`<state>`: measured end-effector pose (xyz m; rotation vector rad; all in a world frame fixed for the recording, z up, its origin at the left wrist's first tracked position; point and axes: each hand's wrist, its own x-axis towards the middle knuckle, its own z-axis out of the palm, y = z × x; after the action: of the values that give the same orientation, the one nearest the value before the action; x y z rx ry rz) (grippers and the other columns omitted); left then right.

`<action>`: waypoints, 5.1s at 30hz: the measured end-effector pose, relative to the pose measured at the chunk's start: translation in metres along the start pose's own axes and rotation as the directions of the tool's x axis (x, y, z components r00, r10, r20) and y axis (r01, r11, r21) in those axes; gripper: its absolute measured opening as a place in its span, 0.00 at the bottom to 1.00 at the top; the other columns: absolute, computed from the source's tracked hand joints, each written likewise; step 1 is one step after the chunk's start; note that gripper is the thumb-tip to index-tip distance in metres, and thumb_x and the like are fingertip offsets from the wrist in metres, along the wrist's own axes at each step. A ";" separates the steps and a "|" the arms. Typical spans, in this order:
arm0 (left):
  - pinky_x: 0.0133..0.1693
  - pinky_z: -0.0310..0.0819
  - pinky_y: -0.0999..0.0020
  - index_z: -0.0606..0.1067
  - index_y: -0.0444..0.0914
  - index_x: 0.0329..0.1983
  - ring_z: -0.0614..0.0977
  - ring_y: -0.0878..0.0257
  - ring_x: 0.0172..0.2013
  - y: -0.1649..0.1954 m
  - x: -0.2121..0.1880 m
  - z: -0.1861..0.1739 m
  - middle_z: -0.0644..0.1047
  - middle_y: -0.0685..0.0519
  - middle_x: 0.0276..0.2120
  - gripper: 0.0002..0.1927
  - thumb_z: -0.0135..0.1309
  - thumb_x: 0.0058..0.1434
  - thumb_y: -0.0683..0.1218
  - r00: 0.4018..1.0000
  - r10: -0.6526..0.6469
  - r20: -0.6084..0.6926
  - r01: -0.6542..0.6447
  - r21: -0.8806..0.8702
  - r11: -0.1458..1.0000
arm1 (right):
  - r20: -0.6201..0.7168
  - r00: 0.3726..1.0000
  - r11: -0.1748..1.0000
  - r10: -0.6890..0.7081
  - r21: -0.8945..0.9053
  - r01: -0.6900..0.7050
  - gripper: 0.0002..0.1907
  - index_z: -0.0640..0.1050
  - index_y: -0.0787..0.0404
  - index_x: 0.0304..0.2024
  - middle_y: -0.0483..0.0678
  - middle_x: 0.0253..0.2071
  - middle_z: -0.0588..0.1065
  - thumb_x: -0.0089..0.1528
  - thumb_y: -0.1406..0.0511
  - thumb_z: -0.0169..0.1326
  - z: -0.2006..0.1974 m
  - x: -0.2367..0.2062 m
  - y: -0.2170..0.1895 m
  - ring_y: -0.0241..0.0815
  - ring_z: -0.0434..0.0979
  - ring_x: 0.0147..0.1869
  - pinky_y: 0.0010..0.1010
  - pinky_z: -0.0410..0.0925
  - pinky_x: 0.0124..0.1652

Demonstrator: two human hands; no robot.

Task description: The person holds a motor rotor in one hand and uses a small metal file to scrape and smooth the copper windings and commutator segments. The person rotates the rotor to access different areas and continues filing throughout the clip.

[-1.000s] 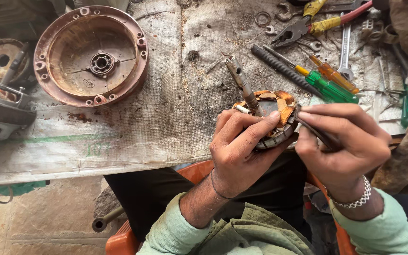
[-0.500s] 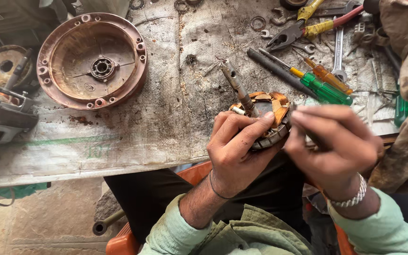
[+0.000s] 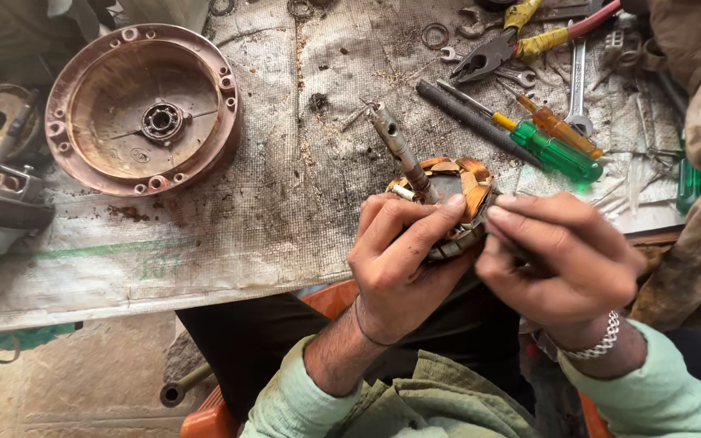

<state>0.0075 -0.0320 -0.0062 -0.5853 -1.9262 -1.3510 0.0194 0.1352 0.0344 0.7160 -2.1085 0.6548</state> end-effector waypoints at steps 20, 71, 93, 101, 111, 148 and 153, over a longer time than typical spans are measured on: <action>0.58 0.74 0.62 0.75 0.42 0.61 0.76 0.55 0.54 0.011 0.005 -0.005 0.74 0.52 0.50 0.31 0.72 0.54 0.42 0.996 -0.056 0.072 0.052 0.058 0.997 | -0.056 0.983 0.979 0.175 0.118 -0.167 0.11 0.82 0.67 0.45 0.54 0.46 0.79 0.60 0.77 0.62 0.007 -0.007 -0.002 0.42 0.83 0.43 0.26 0.76 0.43; 0.52 0.70 0.60 0.77 0.41 0.56 0.77 0.61 0.42 0.000 0.011 -0.023 0.74 0.57 0.44 0.24 0.74 0.60 0.48 0.996 0.060 0.060 -0.069 0.158 0.985 | 0.057 0.948 0.929 0.314 0.186 -0.319 0.10 0.80 0.68 0.50 0.55 0.51 0.78 0.65 0.76 0.58 0.019 0.012 -0.001 0.40 0.81 0.49 0.26 0.73 0.48; 0.46 0.65 0.62 0.78 0.41 0.54 0.73 0.60 0.40 -0.003 0.009 -0.015 0.71 0.58 0.39 0.25 0.72 0.53 0.45 0.984 0.111 0.143 -0.133 0.156 0.979 | 0.046 0.984 0.979 0.174 0.102 -0.178 0.10 0.81 0.69 0.42 0.55 0.41 0.79 0.58 0.77 0.62 0.006 -0.002 -0.001 0.42 0.81 0.39 0.27 0.72 0.37; 0.47 0.64 0.62 0.78 0.41 0.56 0.73 0.60 0.41 -0.005 0.006 -0.013 0.72 0.59 0.38 0.26 0.70 0.54 0.49 0.980 0.120 0.160 -0.145 0.153 0.978 | 0.052 0.998 0.982 0.036 0.181 -0.044 0.10 0.79 0.71 0.34 0.55 0.34 0.76 0.49 0.75 0.62 0.002 0.001 0.000 0.44 0.79 0.34 0.31 0.73 0.33; 0.47 0.63 0.64 0.78 0.41 0.57 0.74 0.61 0.41 -0.005 0.004 -0.013 0.72 0.60 0.38 0.26 0.70 0.55 0.47 0.982 0.103 0.159 -0.131 0.171 0.977 | 0.087 0.995 0.986 0.049 0.157 -0.062 0.12 0.79 0.71 0.38 0.55 0.37 0.77 0.52 0.74 0.64 -0.001 0.001 -0.002 0.44 0.80 0.36 0.32 0.74 0.36; 0.45 0.63 0.63 0.79 0.43 0.52 0.74 0.62 0.39 -0.002 0.004 -0.014 0.72 0.60 0.37 0.23 0.70 0.54 0.48 0.989 0.095 0.115 -0.113 0.158 0.981 | 0.068 0.995 0.997 0.075 0.005 -0.076 0.12 0.81 0.68 0.43 0.52 0.40 0.78 0.56 0.76 0.63 -0.007 -0.003 -0.007 0.45 0.82 0.41 0.34 0.76 0.42; 0.44 0.63 0.63 0.79 0.42 0.52 0.75 0.61 0.40 -0.002 0.006 -0.015 0.73 0.60 0.37 0.24 0.71 0.52 0.48 0.991 0.072 0.111 -0.085 0.119 0.989 | 0.084 0.996 0.984 0.035 0.169 -0.048 0.11 0.79 0.70 0.39 0.55 0.38 0.77 0.55 0.75 0.64 -0.003 -0.004 -0.003 0.45 0.81 0.39 0.30 0.76 0.40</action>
<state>0.0065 -0.0468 -0.0003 -0.6761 -2.0334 -1.1633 0.0253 0.1357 0.0334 0.8061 -2.1642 0.8504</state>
